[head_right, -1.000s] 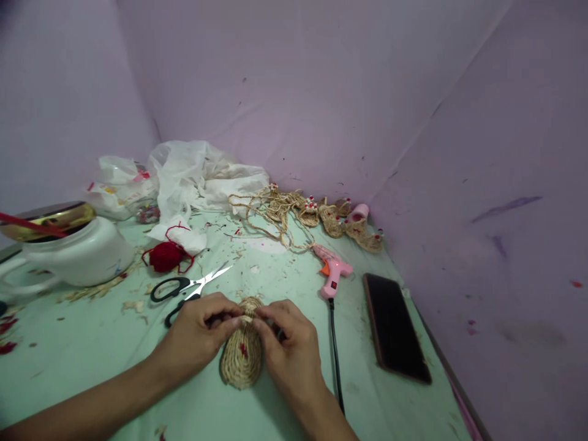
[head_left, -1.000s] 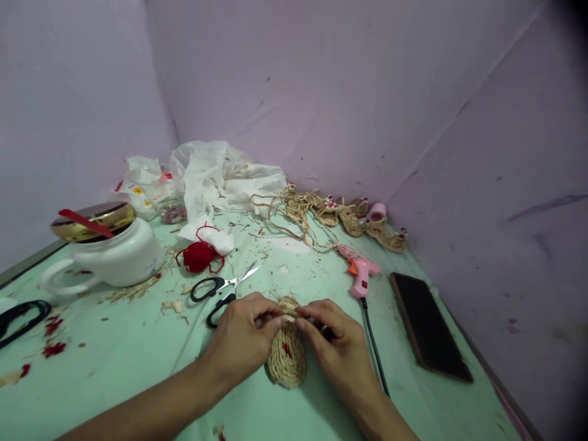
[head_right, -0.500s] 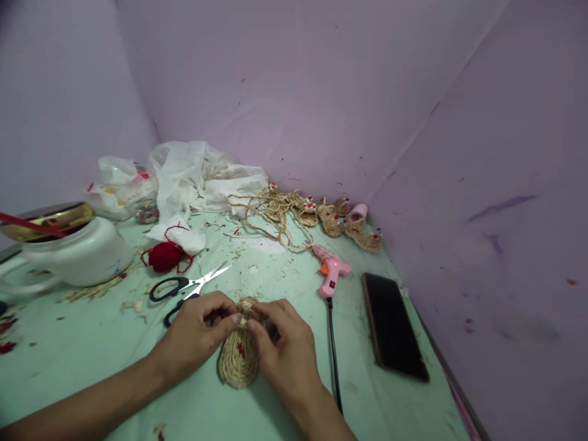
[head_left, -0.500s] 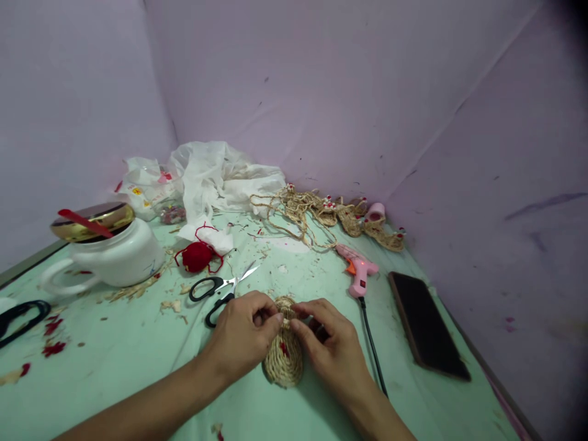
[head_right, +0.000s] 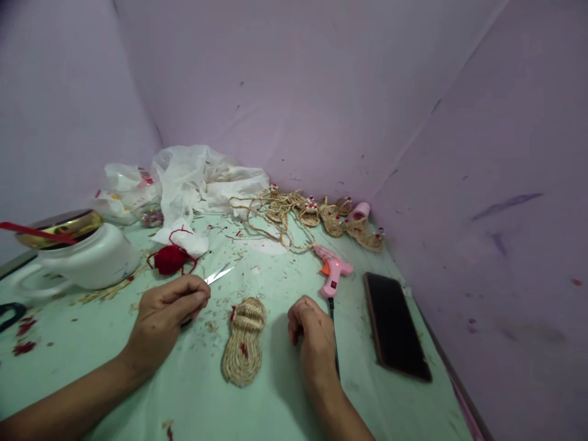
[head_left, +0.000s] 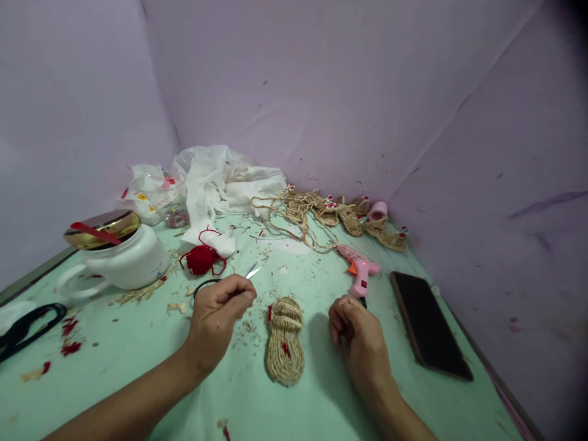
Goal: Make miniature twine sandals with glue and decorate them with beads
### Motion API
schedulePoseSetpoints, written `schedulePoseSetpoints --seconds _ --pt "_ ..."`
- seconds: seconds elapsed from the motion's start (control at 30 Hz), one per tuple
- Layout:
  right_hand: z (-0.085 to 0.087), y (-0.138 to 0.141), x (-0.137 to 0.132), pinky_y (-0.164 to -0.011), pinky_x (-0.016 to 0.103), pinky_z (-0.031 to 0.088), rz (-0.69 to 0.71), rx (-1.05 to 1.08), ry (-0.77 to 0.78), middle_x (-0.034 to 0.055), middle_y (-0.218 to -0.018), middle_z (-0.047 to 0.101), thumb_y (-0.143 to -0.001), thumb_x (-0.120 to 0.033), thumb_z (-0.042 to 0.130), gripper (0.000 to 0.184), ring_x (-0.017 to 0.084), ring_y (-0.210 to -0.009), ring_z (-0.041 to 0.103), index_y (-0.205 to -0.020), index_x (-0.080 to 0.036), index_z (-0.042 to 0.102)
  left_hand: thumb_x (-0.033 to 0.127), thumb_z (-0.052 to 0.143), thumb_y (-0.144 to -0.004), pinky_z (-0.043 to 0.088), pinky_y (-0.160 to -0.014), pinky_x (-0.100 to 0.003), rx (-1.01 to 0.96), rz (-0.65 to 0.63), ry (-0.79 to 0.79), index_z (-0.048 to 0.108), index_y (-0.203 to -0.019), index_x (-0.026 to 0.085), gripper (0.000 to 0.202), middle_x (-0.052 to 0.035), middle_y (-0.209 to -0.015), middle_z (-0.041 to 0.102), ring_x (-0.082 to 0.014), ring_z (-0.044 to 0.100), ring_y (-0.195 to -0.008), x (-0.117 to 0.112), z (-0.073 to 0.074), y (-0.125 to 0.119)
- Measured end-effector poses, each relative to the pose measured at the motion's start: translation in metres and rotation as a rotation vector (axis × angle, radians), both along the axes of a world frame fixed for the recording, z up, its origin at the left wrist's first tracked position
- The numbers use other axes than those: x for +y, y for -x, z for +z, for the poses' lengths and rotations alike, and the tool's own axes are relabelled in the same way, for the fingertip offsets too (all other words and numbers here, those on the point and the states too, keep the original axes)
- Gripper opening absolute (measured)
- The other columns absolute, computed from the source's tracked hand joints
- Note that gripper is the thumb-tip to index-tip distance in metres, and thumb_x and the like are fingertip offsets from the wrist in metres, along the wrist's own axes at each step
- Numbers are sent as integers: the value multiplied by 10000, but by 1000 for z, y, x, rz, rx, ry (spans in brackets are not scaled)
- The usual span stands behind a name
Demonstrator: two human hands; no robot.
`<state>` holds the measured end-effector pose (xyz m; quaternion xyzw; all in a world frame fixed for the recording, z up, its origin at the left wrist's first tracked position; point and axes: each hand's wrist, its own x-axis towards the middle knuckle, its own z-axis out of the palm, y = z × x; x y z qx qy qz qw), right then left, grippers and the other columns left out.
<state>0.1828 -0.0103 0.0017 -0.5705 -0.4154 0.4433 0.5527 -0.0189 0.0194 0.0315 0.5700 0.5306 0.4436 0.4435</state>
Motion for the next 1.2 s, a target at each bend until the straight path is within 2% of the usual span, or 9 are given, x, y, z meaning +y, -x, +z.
schedulePoseSetpoints --seconds 0.07,0.2,0.3,0.4,0.53,0.77,0.93,1.1,1.2 --pt "1 1 0 -402 242 247 -7 -64 31 -49 -448 325 -817 -330 391 371 103 -414 319 -471 -214 324 259 500 -728 285 -443 -197 36 -30 -23 525 -588 161 172 51 -485 400 -76 339 -469 0 2 0" --pt "0 3 0 -422 242 255 -30 -126 27 -52 -443 341 -832 -439 410 423 98 -421 319 -485 -205 350 288 519 -695 300 -435 -208 151 -79 -108 525 -554 149 198 33 -483 438 -83 365 -458 -3 5 -3" --pt "-2 3 0 -426 236 260 -30 -97 -26 -49 -468 393 -830 -482 417 424 90 -417 337 -520 -193 401 294 484 -712 278 -426 -213 171 -58 -144 435 -476 167 272 42 -448 368 -79 329 -440 -5 7 -4" --pt "-1 2 0 -427 225 268 -36 -87 -40 -49 -480 412 -828 -484 431 419 81 -415 348 -539 -182 442 285 445 -735 243 -413 -221 159 -13 -128 295 -433 193 349 55 -422 270 -71 269 -418 -7 8 -4" --pt "-1 2 0 -412 207 267 -76 -38 -6 -48 -501 432 -827 -481 447 387 72 -415 360 -598 -174 500 288 414 -771 242 -407 -226 91 2 -67 289 -439 196 366 57 -413 286 -72 273 -402 -6 7 -3" --pt "-9 1 3 -379 186 243 -83 87 -15 -45 -594 483 -807 -417 514 236 52 -401 349 -767 -186 540 306 390 -823 255 -410 -227 82 -73 -47 334 -456 190 389 50 -432 319 -76 296 -416 -6 -1 -5" --pt "-11 0 3 -416 185 306 -92 52 2 -44 -629 469 -713 -348 640 215 74 -476 393 -816 -194 531 255 381 -852 278 -451 -231 134 -131 -188 335 -475 183 387 46 -458 332 -76 330 -437 -7 -15 -4" --pt "-11 1 4 -450 202 358 -139 -10 37 -47 -593 463 -663 -273 664 157 95 -502 424 -764 -202 567 197 393 -863 282 -474 -228 124 -202 -231 342 -512 177 355 41 -500 356 -75 358 -471 -7 -23 0" --pt "-10 1 5 -516 220 409 -119 -67 47 -17 -613 543 -641 -238 680 76 119 -572 497 -682 -201 628 173 394 -863 286 -483 -223 103 -240 -229 348 -533 176 333 41 -514 363 -75 371 -485 -7 -25 0"
